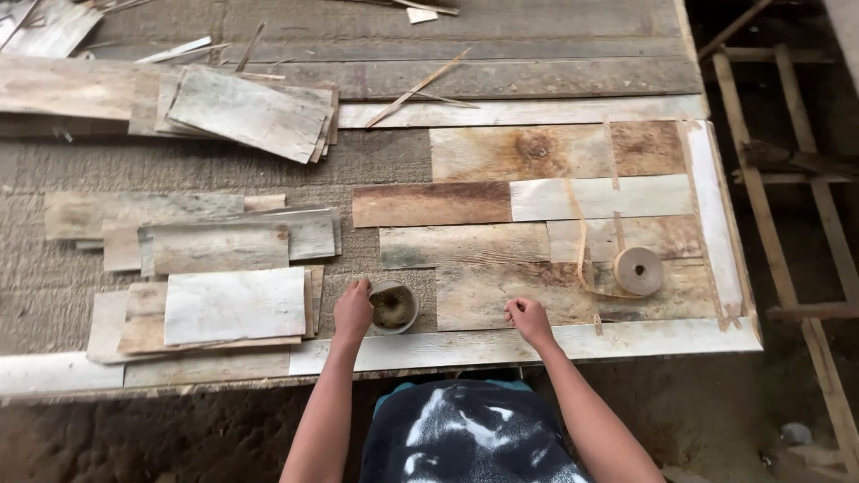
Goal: The person is sorting through thin wood veneers on a low workbench and using a utility knife to carefully trim the edges of a specific piece.
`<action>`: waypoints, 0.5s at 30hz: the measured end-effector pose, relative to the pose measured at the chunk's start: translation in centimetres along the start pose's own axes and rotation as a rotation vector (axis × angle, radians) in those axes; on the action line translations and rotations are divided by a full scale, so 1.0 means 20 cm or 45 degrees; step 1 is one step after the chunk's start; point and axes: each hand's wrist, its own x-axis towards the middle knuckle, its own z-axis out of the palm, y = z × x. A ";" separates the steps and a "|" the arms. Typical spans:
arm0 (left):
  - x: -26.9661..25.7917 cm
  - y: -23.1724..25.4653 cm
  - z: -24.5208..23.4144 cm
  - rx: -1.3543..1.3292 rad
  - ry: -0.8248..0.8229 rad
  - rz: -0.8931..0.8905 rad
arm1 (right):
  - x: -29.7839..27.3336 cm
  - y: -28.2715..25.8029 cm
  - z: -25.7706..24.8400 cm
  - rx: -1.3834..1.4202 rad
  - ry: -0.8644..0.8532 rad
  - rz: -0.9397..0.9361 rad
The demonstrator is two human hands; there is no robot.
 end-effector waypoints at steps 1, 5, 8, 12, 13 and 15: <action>0.05 -0.03 0.06 -0.008 -0.029 -0.001 | -0.02 0.00 0.01 0.018 0.002 0.003; 0.10 -0.02 0.11 -0.049 -0.089 0.023 | -0.09 0.01 0.04 0.034 0.046 0.050; 0.10 -0.01 0.08 -0.071 -0.151 0.033 | -0.11 0.07 0.07 0.056 0.080 0.097; 0.08 0.03 0.03 -0.074 -0.179 0.125 | -0.19 0.05 0.08 0.108 0.121 0.120; 0.09 0.00 0.07 -0.063 -0.178 0.129 | -0.19 0.04 0.09 0.084 0.128 0.138; 0.09 -0.02 0.12 -0.053 -0.191 0.134 | -0.21 0.06 0.09 0.061 0.137 0.169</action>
